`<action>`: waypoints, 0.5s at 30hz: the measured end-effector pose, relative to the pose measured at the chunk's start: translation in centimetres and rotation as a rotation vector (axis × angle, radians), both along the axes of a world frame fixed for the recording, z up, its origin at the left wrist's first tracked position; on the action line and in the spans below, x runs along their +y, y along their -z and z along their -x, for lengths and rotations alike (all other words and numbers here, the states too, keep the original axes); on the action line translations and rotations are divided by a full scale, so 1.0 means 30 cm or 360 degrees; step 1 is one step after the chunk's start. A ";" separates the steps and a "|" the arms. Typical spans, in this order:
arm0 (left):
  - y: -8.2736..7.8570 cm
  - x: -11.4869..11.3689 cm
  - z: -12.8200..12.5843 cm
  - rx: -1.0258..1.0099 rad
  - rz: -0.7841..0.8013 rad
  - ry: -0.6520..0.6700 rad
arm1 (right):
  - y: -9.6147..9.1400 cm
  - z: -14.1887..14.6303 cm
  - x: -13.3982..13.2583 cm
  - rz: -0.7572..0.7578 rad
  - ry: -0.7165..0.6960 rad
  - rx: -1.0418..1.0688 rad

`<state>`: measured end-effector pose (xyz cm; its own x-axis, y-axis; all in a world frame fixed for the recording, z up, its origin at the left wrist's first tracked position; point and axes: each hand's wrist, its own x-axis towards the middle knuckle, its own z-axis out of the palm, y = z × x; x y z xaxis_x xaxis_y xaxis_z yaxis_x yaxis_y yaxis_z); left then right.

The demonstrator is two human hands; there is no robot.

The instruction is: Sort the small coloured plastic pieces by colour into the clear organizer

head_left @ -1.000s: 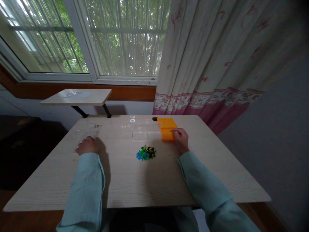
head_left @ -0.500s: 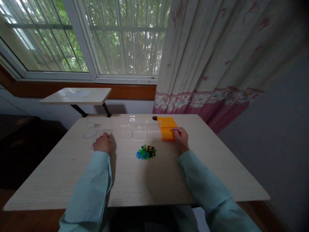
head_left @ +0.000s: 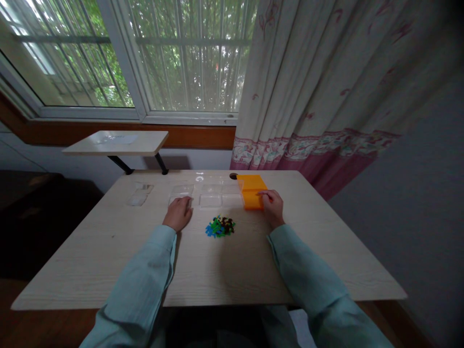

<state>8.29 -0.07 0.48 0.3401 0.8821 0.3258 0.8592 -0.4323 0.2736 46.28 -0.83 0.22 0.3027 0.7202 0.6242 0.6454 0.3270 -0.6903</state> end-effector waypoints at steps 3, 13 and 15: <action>0.024 0.012 -0.009 -0.0082 -0.0057 0.0107 | 0.000 0.001 -0.001 -0.0006 -0.0007 0.0000; 0.030 0.022 -0.069 -0.0267 -0.0170 0.0282 | 0.004 0.001 0.002 0.0017 -0.0011 -0.0011; 0.023 0.018 -0.078 -0.0265 -0.0163 0.0290 | 0.008 -0.001 0.004 0.0004 -0.0018 -0.0002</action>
<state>10.63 0.48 -0.22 0.4243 0.7709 0.4750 0.7115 -0.6083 0.3517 46.31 -0.70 -0.04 0.2937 0.7254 0.6226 0.6426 0.3323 -0.6904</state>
